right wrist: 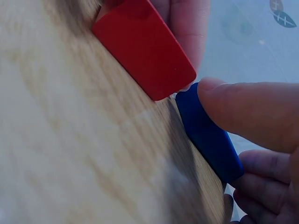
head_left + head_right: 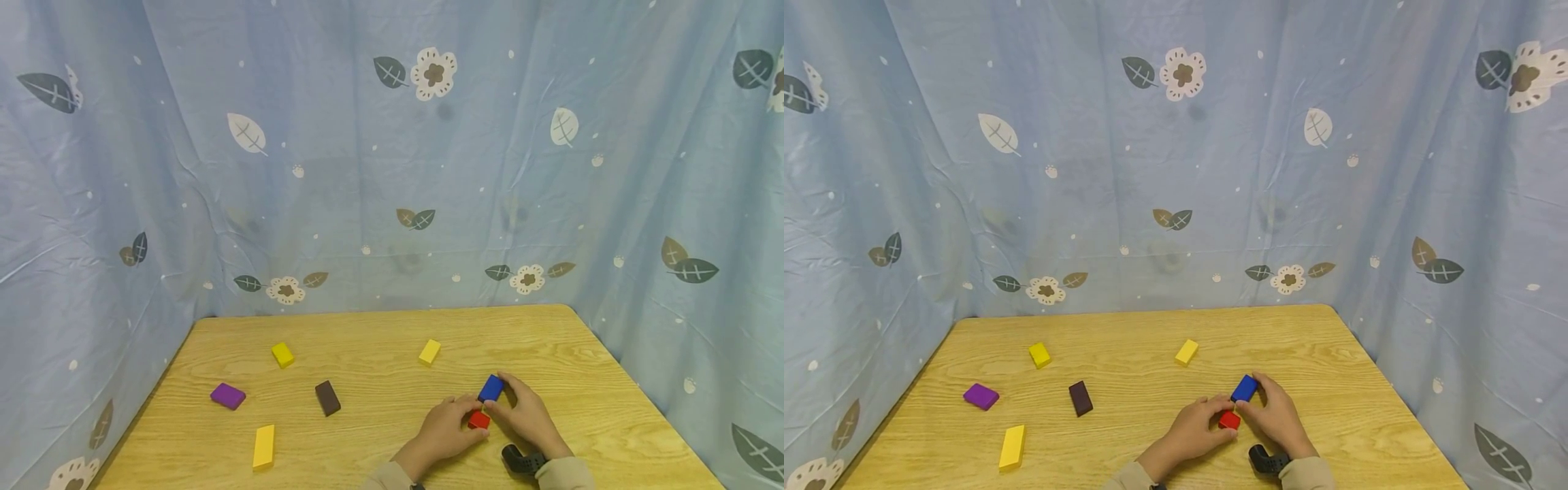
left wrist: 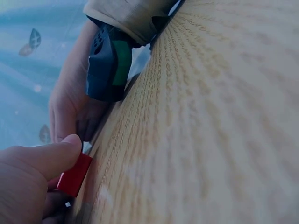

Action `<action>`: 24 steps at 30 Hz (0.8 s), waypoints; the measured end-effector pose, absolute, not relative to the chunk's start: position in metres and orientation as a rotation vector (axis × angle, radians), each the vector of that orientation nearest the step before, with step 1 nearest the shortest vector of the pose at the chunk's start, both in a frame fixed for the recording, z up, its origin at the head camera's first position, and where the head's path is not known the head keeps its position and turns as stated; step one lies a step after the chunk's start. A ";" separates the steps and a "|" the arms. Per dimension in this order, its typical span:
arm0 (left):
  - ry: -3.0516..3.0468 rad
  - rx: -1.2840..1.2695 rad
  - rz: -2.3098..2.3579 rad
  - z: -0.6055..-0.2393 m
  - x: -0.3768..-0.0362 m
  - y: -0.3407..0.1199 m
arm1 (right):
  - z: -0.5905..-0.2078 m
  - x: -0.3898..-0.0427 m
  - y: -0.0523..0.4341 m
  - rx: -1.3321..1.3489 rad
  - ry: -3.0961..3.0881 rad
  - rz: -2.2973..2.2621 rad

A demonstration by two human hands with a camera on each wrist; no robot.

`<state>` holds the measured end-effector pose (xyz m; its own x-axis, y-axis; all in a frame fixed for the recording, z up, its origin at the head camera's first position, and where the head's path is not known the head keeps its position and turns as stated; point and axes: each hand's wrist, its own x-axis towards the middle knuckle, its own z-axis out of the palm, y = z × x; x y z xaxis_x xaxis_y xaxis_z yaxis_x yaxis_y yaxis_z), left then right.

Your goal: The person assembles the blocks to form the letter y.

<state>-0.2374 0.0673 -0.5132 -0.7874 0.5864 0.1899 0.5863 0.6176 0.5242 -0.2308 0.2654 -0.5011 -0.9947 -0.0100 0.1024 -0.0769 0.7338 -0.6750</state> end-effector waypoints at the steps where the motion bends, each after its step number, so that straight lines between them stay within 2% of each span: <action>1: 2.825 1.027 0.912 -0.513 -0.237 0.067 | -0.501 -0.231 0.265 0.072 -2.843 1.107; 24: 2.857 1.120 0.871 -0.516 -0.238 0.066 | -0.501 -0.231 0.265 0.082 -2.841 1.090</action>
